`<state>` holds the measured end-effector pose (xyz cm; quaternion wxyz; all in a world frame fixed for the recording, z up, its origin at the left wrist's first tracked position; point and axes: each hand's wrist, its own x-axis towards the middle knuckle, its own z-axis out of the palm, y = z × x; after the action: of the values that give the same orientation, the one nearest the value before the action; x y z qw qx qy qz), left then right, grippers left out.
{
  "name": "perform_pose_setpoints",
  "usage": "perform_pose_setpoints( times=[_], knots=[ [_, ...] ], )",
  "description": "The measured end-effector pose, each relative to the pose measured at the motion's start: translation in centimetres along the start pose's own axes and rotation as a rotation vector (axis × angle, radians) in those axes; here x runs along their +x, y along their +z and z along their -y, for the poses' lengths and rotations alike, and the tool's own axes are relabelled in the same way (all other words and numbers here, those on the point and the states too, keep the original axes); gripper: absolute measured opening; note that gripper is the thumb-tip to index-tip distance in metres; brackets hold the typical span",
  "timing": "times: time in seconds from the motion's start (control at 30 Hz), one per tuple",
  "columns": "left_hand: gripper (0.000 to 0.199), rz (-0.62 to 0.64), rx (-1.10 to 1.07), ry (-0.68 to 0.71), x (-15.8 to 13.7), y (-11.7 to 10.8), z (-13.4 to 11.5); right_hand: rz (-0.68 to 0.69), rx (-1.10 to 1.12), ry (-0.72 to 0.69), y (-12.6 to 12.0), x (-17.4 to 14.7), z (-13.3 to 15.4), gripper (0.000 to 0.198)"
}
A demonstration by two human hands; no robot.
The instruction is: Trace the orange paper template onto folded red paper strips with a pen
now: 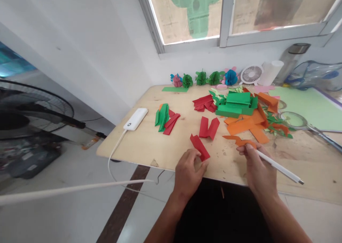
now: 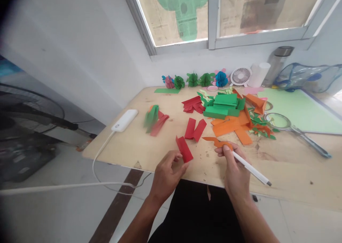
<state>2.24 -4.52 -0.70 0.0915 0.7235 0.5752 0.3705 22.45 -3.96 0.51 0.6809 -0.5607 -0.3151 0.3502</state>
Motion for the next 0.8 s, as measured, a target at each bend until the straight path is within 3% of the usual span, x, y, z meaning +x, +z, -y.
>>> perform_pose_setpoints(
  times=[0.1, 0.23, 0.4, 0.63, 0.8],
  knots=[
    [0.017, 0.006, 0.025, 0.077, 0.5, -0.2, 0.9, 0.011, 0.036, 0.009, 0.1, -0.6, 0.5, 0.022],
    [0.033, 0.173, 0.19, 0.218, 2.1, 0.2, 2.6, 0.023, 0.069, 0.032, 0.1, -1.3, 0.7, 0.022],
    [0.031, 0.303, 0.205, 0.298, 1.5, 1.1, 1.7, 0.039, 0.008, 0.052, 0.1, -1.9, 0.2, 0.026],
    [0.028, 0.307, 0.098, 0.326, 0.0, 2.1, -0.5, 0.066, 0.033, 0.112, 0.8, -3.0, 0.0, 0.027],
    [0.028, 0.182, -0.003, 0.29, 0.6, 2.2, -0.5, 0.051, -0.008, 0.062, 1.3, -3.1, 0.1, 0.028]
  ],
)
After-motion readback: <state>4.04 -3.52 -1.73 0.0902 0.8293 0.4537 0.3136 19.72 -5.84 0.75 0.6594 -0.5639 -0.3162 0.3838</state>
